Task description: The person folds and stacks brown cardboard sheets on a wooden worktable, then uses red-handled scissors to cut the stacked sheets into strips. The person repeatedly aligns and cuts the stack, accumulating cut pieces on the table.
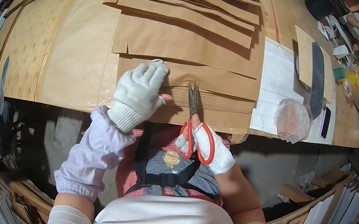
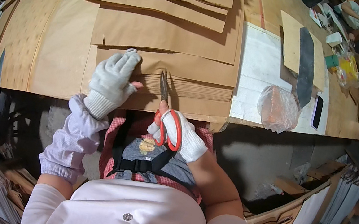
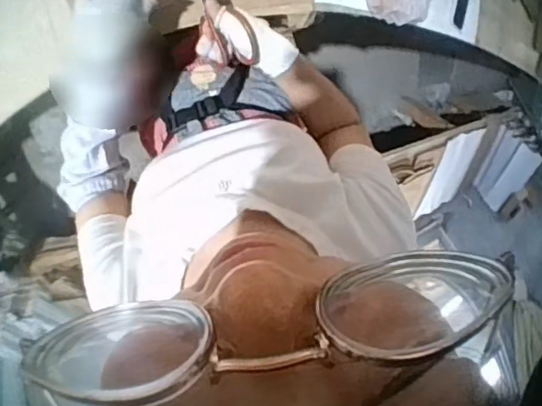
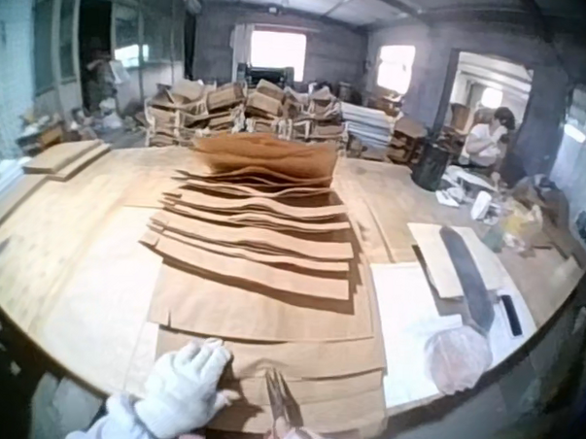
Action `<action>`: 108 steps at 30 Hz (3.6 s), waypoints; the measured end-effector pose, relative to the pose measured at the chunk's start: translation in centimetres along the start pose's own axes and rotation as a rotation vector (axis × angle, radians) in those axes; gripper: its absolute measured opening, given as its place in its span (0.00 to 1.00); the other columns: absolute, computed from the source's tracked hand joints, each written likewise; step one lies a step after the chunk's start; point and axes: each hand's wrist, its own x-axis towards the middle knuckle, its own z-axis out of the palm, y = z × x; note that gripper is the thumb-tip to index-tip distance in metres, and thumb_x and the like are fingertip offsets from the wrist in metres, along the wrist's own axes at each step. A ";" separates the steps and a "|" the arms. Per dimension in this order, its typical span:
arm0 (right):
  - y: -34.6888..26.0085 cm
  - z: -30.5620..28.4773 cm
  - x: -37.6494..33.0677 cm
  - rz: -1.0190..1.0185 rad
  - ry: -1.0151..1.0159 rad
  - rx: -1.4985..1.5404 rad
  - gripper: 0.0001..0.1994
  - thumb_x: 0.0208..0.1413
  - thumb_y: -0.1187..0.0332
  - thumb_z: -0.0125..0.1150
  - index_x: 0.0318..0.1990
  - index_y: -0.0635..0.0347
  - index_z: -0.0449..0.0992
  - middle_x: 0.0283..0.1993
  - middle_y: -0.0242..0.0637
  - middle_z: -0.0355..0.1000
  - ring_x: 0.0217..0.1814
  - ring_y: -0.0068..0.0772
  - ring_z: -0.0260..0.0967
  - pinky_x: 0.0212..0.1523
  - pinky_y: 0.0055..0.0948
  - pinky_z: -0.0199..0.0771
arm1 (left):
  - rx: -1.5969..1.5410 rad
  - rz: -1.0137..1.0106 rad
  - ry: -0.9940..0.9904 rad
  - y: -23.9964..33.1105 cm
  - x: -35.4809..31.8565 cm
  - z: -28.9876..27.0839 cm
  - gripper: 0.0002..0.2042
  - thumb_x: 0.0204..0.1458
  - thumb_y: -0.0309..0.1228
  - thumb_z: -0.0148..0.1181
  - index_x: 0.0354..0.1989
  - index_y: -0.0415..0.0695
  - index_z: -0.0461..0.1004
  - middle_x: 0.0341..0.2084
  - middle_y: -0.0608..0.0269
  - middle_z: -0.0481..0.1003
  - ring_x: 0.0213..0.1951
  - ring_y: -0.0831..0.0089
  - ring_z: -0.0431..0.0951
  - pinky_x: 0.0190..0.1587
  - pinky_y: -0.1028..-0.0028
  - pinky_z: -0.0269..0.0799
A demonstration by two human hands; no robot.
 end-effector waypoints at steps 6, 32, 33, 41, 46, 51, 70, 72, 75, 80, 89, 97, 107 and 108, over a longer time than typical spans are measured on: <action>0.3 -1.4 0.0 -0.152 0.056 -0.520 0.27 0.62 0.41 0.47 0.29 0.59 0.71 0.25 0.38 0.73 0.24 0.30 0.70 0.27 0.29 0.71 | 0.086 -0.002 0.098 0.2 0.9 1.7 0.29 0.34 0.33 0.70 0.49 0.48 0.68 0.49 0.63 0.74 0.45 0.64 0.76 0.43 0.66 0.74; -1.6 1.6 -0.8 -0.128 -0.247 -0.140 0.26 0.66 0.44 0.40 0.34 0.59 0.70 0.35 0.37 0.73 0.32 0.24 0.67 0.35 0.27 0.69 | -0.234 -0.118 0.321 -6.5 -3.2 0.7 0.29 0.34 0.16 0.57 0.53 0.41 0.71 0.55 0.52 0.72 0.56 0.53 0.71 0.58 0.61 0.67; -0.2 2.2 2.0 -0.016 -0.312 -0.109 0.26 0.65 0.42 0.41 0.33 0.59 0.70 0.34 0.38 0.73 0.29 0.25 0.66 0.31 0.26 0.68 | -0.308 -0.137 0.346 -6.7 -3.3 1.0 0.29 0.33 0.14 0.53 0.52 0.40 0.72 0.55 0.51 0.72 0.57 0.54 0.71 0.59 0.63 0.66; 0.5 11.3 5.7 0.173 -0.139 0.105 0.23 0.59 0.44 0.56 0.32 0.59 0.67 0.21 0.36 0.66 0.18 0.25 0.63 0.15 0.23 0.62 | -0.330 -0.129 0.302 -7.6 -4.0 0.6 0.31 0.31 0.09 0.45 0.50 0.37 0.74 0.53 0.52 0.73 0.55 0.59 0.73 0.57 0.68 0.70; -1.4 8.1 0.9 -0.088 -0.290 -0.098 0.24 0.61 0.42 0.51 0.39 0.58 0.68 0.35 0.35 0.71 0.32 0.21 0.68 0.31 0.20 0.69 | -0.588 -0.263 0.443 -5.6 -0.7 -3.0 0.19 0.40 0.21 0.62 0.45 0.44 0.77 0.36 0.62 0.79 0.35 0.63 0.79 0.38 0.69 0.75; -3.1 5.2 -3.1 -0.296 -0.284 -0.387 0.29 0.64 0.41 0.39 0.36 0.62 0.68 0.40 0.41 0.72 0.39 0.28 0.67 0.44 0.29 0.68 | -0.604 0.003 0.530 -10.6 9.6 -12.1 0.12 0.59 0.28 0.51 0.48 0.43 0.76 0.32 0.59 0.79 0.31 0.71 0.80 0.33 0.74 0.76; -0.3 0.8 -1.3 -0.080 0.007 -0.108 0.29 0.64 0.40 0.40 0.29 0.59 0.69 0.26 0.36 0.71 0.24 0.25 0.67 0.27 0.25 0.69 | 0.010 0.086 0.031 -0.9 1.0 0.6 0.28 0.37 0.32 0.67 0.51 0.45 0.68 0.52 0.59 0.72 0.47 0.60 0.74 0.44 0.63 0.73; 3.5 -3.6 1.6 -0.006 0.065 -0.404 0.21 0.64 0.50 0.49 0.32 0.61 0.70 0.28 0.36 0.72 0.27 0.29 0.70 0.29 0.27 0.71 | 0.060 0.073 0.095 -0.3 1.7 1.9 0.25 0.37 0.29 0.66 0.49 0.47 0.69 0.50 0.62 0.74 0.45 0.62 0.75 0.43 0.64 0.74; 3.4 -4.6 -0.3 -0.367 0.250 -0.945 0.20 0.63 0.51 0.50 0.34 0.63 0.71 0.28 0.37 0.72 0.28 0.29 0.69 0.31 0.27 0.70 | 0.051 0.060 0.121 -1.3 1.4 2.2 0.24 0.36 0.26 0.65 0.47 0.50 0.71 0.49 0.65 0.75 0.45 0.64 0.76 0.44 0.66 0.74; 0.6 -6.5 -3.8 -0.257 0.305 -0.021 0.23 0.67 0.49 0.43 0.29 0.60 0.67 0.21 0.35 0.64 0.23 0.24 0.59 0.26 0.24 0.60 | 0.043 0.082 0.112 -1.0 1.2 1.1 0.25 0.35 0.26 0.66 0.47 0.49 0.70 0.49 0.64 0.75 0.47 0.64 0.75 0.46 0.65 0.74; -0.7 -5.8 -4.8 -0.298 0.285 0.062 0.16 0.62 0.55 0.51 0.31 0.60 0.68 0.27 0.39 0.71 0.25 0.24 0.65 0.29 0.23 0.66 | 0.184 -0.196 0.284 -1.8 -0.7 0.8 0.31 0.37 0.20 0.61 0.57 0.43 0.68 0.54 0.54 0.72 0.53 0.56 0.72 0.55 0.62 0.70; -0.2 3.0 2.0 0.052 -0.296 -0.193 0.25 0.65 0.43 0.43 0.34 0.58 0.70 0.33 0.34 0.72 0.32 0.23 0.68 0.33 0.25 0.70 | -0.255 -0.139 0.368 -6.7 -3.2 1.5 0.30 0.32 0.14 0.58 0.52 0.40 0.72 0.53 0.51 0.73 0.55 0.53 0.71 0.58 0.63 0.68; 0.4 8.9 5.2 0.190 -0.140 0.016 0.25 0.60 0.43 0.53 0.30 0.60 0.68 0.28 0.35 0.69 0.23 0.27 0.67 0.19 0.26 0.67 | -0.087 -0.114 0.136 -6.3 -2.7 -0.5 0.31 0.33 0.15 0.61 0.54 0.44 0.72 0.53 0.52 0.72 0.53 0.55 0.73 0.55 0.65 0.71; -0.3 8.9 4.3 0.186 -0.116 -0.039 0.25 0.61 0.44 0.52 0.31 0.61 0.69 0.32 0.39 0.71 0.27 0.28 0.69 0.23 0.26 0.70 | -0.250 -0.144 0.225 -6.5 -2.4 -0.8 0.29 0.35 0.15 0.59 0.53 0.43 0.72 0.52 0.53 0.74 0.52 0.57 0.74 0.54 0.67 0.71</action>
